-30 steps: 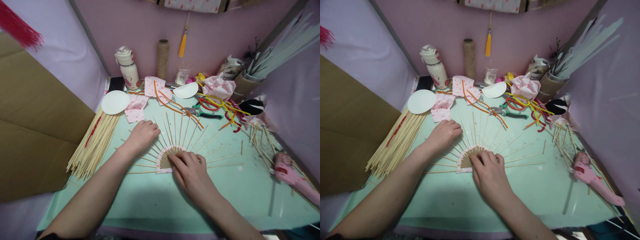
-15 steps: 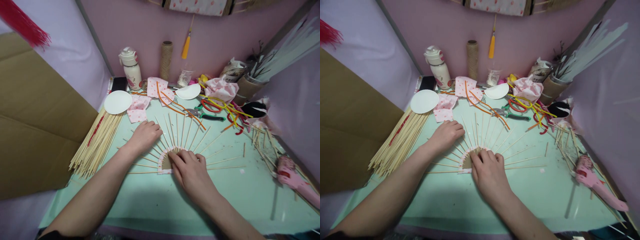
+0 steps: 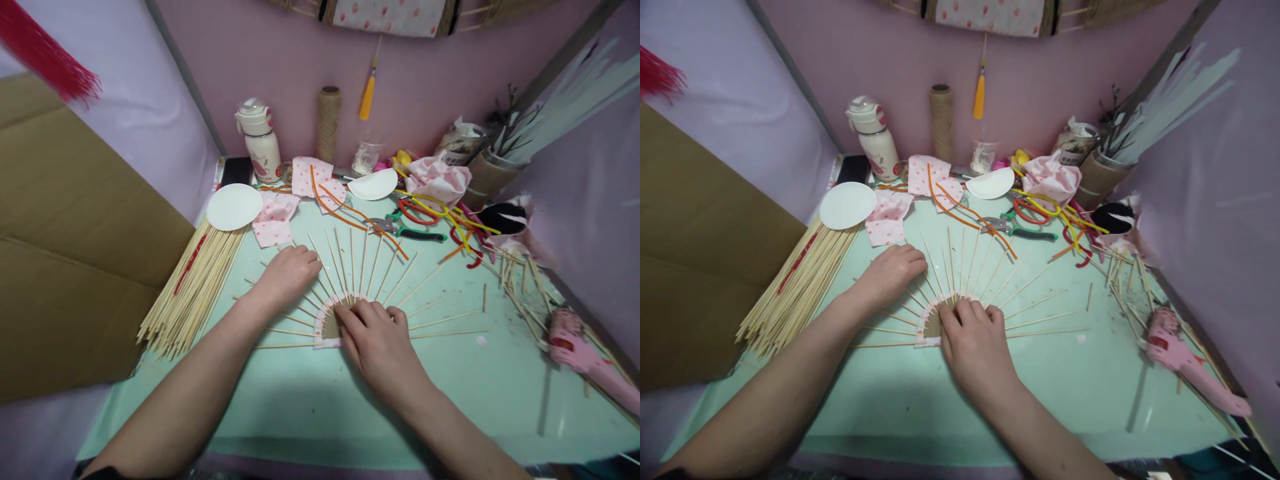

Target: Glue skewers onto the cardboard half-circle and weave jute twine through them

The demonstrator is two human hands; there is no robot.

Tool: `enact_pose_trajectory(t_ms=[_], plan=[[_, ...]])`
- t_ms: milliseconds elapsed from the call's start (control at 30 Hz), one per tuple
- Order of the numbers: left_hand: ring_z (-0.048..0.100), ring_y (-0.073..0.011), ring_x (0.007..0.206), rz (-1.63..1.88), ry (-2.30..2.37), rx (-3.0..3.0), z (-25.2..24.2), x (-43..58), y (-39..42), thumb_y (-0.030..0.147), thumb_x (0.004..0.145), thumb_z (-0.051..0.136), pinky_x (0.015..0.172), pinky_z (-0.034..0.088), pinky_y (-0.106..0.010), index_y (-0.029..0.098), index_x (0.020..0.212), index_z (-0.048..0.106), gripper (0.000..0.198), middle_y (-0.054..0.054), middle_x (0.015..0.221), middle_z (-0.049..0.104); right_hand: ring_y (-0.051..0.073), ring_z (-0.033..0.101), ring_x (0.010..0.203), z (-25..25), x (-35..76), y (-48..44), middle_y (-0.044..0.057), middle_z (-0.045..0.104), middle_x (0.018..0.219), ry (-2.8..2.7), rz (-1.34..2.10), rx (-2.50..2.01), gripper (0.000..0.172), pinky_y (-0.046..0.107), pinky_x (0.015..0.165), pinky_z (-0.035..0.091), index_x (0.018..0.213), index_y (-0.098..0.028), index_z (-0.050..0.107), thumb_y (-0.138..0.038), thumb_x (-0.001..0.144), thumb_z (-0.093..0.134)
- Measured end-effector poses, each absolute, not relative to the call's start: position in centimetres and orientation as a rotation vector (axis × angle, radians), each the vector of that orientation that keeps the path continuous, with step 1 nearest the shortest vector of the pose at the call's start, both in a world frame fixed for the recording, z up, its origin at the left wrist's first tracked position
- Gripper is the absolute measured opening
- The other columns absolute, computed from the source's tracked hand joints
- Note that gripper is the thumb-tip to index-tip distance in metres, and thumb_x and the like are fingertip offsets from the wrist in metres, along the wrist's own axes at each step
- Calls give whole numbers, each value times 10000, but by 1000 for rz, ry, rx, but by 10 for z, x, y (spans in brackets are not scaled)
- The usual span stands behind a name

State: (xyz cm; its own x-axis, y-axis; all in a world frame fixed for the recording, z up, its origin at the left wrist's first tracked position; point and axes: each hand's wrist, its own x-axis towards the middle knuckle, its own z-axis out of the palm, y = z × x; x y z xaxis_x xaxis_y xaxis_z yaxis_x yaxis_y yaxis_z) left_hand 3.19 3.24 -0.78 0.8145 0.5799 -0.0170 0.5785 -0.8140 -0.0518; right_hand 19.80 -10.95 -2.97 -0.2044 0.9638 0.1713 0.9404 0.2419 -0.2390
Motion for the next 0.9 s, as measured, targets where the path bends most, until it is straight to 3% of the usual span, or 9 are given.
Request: enact_pose_trajectory(t_ms=[300, 533, 900], plan=[[541, -230, 996, 59, -1060, -3023, 3, 28, 1, 205, 922, 504, 821, 428, -354, 153, 999, 640, 165, -78, 1016, 634, 208, 539, 933, -30, 197, -109, 47, 618, 955, -2230, 123, -1776, 258, 360, 792, 263, 1146, -235, 598, -229, 901, 515], [513, -233, 1090, -47, -1085, -3034, -8, 28, -26, 219, 942, 467, 858, 436, -370, 180, 1196, 550, 270, -101, 1201, 579, 203, 543, 934, -29, 196, -110, 50, 620, 965, -2227, 110, -1772, 288, 358, 795, 274, 1178, -233, 586, -204, 902, 509], [528, -220, 1082, -61, -1086, -3070, -13, 30, -27, 222, 948, 461, 898, 427, -370, 171, 1116, 581, 212, -84, 1120, 604, 201, 548, 897, -32, 197, -109, 51, 620, 946, -2227, 88, -1744, 274, 354, 788, 269, 1161, -229, 600, -210, 903, 508]])
